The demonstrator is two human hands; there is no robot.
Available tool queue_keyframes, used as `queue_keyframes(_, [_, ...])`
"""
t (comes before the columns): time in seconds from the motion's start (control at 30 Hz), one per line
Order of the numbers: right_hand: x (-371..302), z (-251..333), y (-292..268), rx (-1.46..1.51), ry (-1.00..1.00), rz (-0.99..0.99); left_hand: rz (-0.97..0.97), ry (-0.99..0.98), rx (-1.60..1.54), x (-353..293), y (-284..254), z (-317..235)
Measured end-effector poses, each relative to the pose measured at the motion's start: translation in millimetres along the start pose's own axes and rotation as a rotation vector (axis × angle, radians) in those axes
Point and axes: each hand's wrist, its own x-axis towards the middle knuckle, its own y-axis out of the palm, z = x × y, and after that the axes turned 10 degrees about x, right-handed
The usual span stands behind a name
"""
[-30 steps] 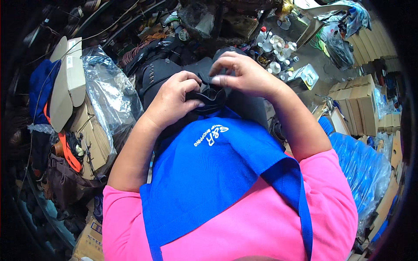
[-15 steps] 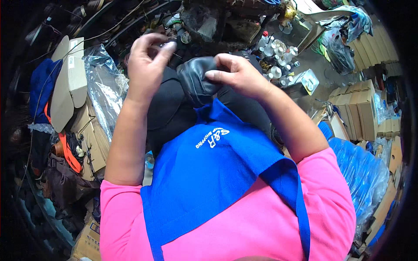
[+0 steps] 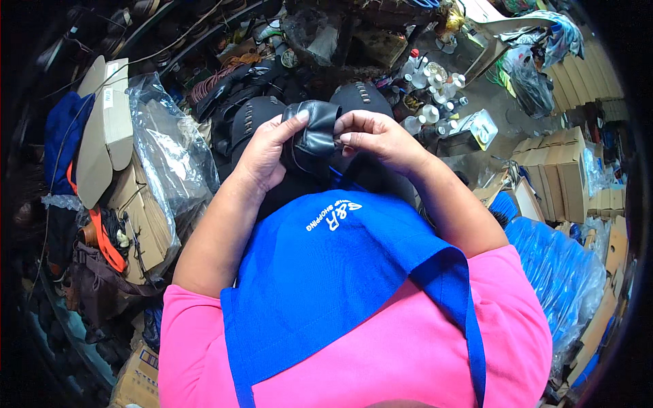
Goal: Manually assembling and stitching small leather shoe components using thread.
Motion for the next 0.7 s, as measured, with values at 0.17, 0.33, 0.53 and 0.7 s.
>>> queue_keyframes(0.17, [2, 9, 3, -0.165, 0.010, -0.025, -0.013, -0.049, -0.127, 4, -8, 5])
queue_keyframes(0.33, [8, 7, -5, -0.290, 0.000, -0.031, -0.027, -0.034, -0.104, 4, -8, 4])
queue_keyframes(0.53, [13, 6, -3, -0.451, 0.088, 0.035, -0.002, -0.030, 0.005, 1, -10, 4])
queue_keyframes(0.7, [9, 19, 5, -1.154, -0.266, 0.029, 0.036, 0.011, 0.080, -6, -7, 2])
